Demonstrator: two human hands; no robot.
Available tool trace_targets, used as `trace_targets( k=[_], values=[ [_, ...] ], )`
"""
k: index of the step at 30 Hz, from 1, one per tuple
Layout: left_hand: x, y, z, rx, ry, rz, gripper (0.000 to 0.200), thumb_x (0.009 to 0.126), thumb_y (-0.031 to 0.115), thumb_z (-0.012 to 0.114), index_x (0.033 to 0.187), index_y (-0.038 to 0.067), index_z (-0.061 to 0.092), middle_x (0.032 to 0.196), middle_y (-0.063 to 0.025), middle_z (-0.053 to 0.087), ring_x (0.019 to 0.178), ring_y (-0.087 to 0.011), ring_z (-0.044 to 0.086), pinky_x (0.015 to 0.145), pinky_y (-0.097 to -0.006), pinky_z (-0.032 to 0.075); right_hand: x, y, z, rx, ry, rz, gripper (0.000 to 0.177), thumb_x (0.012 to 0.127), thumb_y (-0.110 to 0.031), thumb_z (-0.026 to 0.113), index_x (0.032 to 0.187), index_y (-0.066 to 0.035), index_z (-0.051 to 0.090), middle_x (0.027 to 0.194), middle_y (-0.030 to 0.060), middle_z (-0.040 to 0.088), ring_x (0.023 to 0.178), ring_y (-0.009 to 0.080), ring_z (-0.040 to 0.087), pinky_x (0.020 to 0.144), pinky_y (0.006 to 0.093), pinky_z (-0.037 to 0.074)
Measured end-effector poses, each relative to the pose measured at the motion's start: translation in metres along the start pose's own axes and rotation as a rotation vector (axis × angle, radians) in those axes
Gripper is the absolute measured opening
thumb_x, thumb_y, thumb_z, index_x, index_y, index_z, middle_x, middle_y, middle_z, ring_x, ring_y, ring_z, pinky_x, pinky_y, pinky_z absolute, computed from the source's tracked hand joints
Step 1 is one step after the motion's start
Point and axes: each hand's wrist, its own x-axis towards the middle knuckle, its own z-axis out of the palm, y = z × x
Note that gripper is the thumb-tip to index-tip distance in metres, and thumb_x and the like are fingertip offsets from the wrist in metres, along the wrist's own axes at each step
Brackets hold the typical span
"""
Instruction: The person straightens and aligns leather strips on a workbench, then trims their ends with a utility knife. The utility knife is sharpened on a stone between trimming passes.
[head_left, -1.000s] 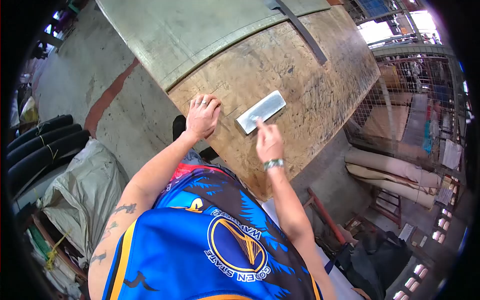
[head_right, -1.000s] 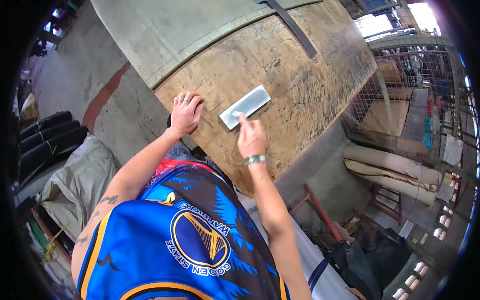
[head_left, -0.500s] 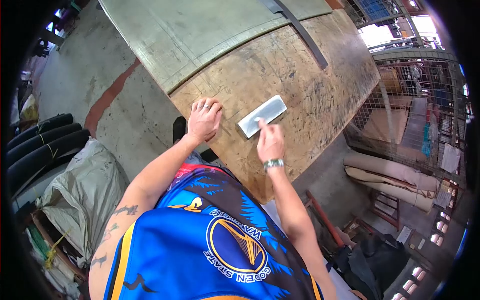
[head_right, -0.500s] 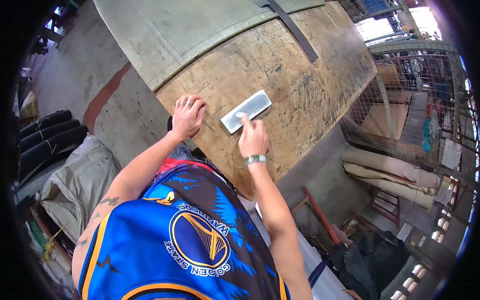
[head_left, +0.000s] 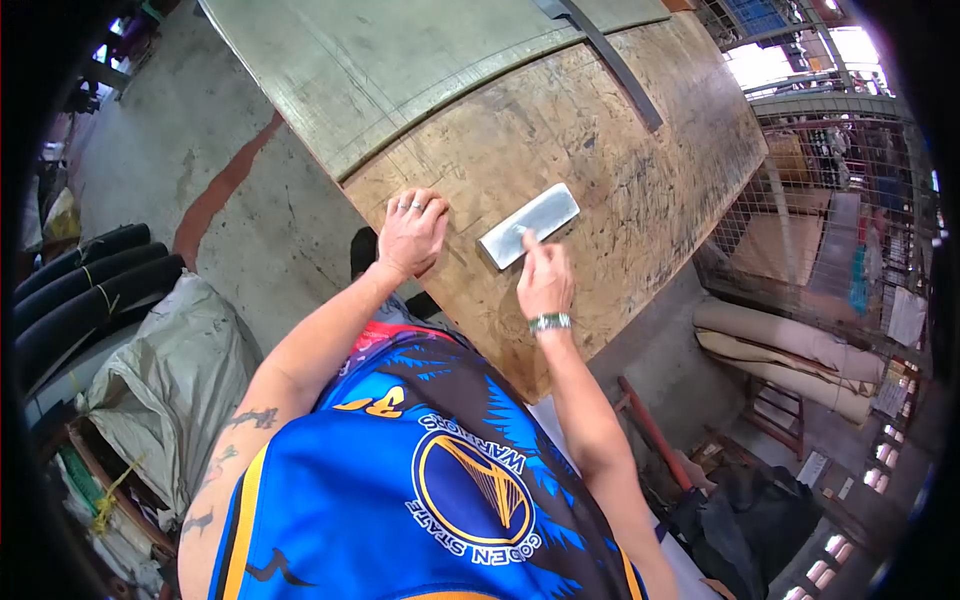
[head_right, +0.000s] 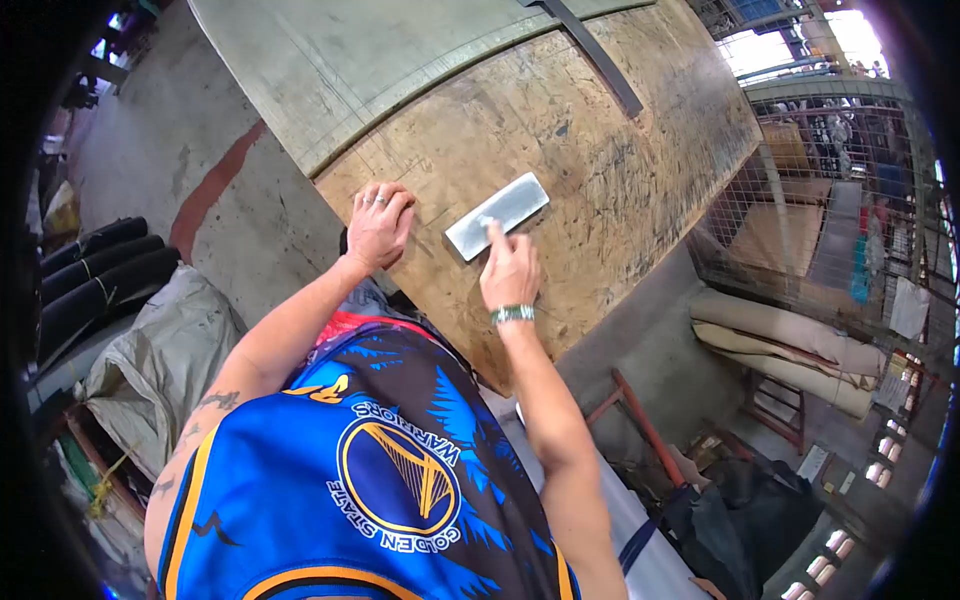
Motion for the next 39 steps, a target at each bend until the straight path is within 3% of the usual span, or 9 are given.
trace_targets(
  k=[10,14,18,21,23,26,28,33,39],
  values=[
    [0.007,-0.001,0.002,0.054,0.052,0.047,0.015,0.091,0.019,0.070,0.104,0.012,0.066,0.110,-0.0051,0.061,0.111,-0.0276,0.059,0.096,-0.0429,0.044,-0.028,-0.010,0.001,0.028,-0.089,-0.049,0.041,0.094,-0.011,0.064,0.133,-0.022,0.070,0.106,0.0139,0.062,0.097,0.0368,0.062,0.082,0.0517,0.050],
    [0.003,-0.002,0.002,0.049,0.005,0.019,0.017,0.090,0.019,0.071,0.105,0.013,0.066,0.110,-0.0051,0.061,0.113,-0.0276,0.059,0.097,-0.0433,0.044,0.006,0.002,-0.001,-0.043,0.094,0.040,0.038,0.094,-0.012,0.068,0.131,-0.020,0.073,0.103,0.0141,0.062,0.097,0.0368,0.062,0.084,0.0494,0.052],
    [0.004,-0.003,0.005,0.034,0.029,0.018,0.016,0.090,0.016,0.071,0.105,0.011,0.068,0.114,-0.0071,0.063,0.114,-0.0306,0.058,0.099,-0.0444,0.044,-0.039,-0.008,0.006,0.025,-0.093,-0.029,0.043,0.095,-0.009,0.064,0.136,-0.021,0.070,0.103,0.0138,0.062,0.098,0.0362,0.062,0.084,0.0497,0.051],
    [0.002,-0.002,0.005,0.027,-0.005,-0.010,0.016,0.089,0.016,0.072,0.105,0.012,0.068,0.113,-0.0061,0.063,0.113,-0.0297,0.058,0.100,-0.0442,0.044,0.005,0.003,-0.001,-0.176,0.085,-0.085,0.045,0.094,-0.007,0.063,0.136,-0.023,0.069,0.103,0.0131,0.062,0.097,0.0356,0.063,0.084,0.0487,0.052],
    [0.002,-0.002,0.005,0.029,0.010,0.009,0.017,0.089,0.015,0.072,0.105,0.012,0.068,0.113,-0.0053,0.063,0.112,-0.0298,0.059,0.100,-0.0442,0.044,0.035,0.013,-0.015,-0.197,0.105,-0.012,0.037,0.097,-0.007,0.060,0.131,-0.017,0.069,0.103,0.0139,0.067,0.094,0.0339,0.066,0.080,0.0466,0.054],
    [0.005,-0.003,0.005,0.036,0.047,0.041,0.017,0.089,0.017,0.071,0.105,0.012,0.067,0.113,-0.0051,0.063,0.112,-0.0294,0.058,0.099,-0.0436,0.043,0.024,0.030,-0.008,0.307,-0.027,0.176,0.021,0.105,-0.024,0.062,0.115,-0.007,0.070,0.083,0.0086,0.073,0.070,0.0199,0.068,0.063,0.0363,0.053],
    [0.003,-0.003,0.003,0.047,0.037,0.030,0.017,0.090,0.020,0.071,0.106,0.013,0.067,0.114,-0.0046,0.063,0.114,-0.0278,0.059,0.099,-0.0423,0.043,-0.005,0.026,0.005,0.516,-0.240,0.381,0.040,0.102,-0.043,0.070,0.089,-0.005,0.068,0.061,0.0022,0.065,0.052,0.0085,0.060,0.048,0.0294,0.046],
    [0.004,-0.003,0.004,0.028,0.016,-0.004,0.017,0.089,0.016,0.072,0.105,0.012,0.068,0.113,-0.0049,0.063,0.114,-0.0297,0.058,0.099,-0.0437,0.043,0.021,0.033,0.035,0.503,-0.008,0.527,0.055,0.095,-0.053,0.076,0.071,-0.006,0.062,0.057,0.0036,0.061,0.043,0.0109,0.053,0.043,0.0292,0.041],
    [0.002,-0.002,0.005,0.032,0.009,-0.003,0.017,0.089,0.016,0.073,0.106,0.012,0.069,0.112,-0.0047,0.063,0.113,-0.0286,0.058,0.099,-0.0422,0.043,-0.008,0.025,0.027,0.376,-0.099,0.416,0.062,0.091,-0.056,0.078,0.068,-0.002,0.059,0.061,0.0111,0.061,0.057,0.0206,0.057,0.058,0.0389,0.047]
  ],
)
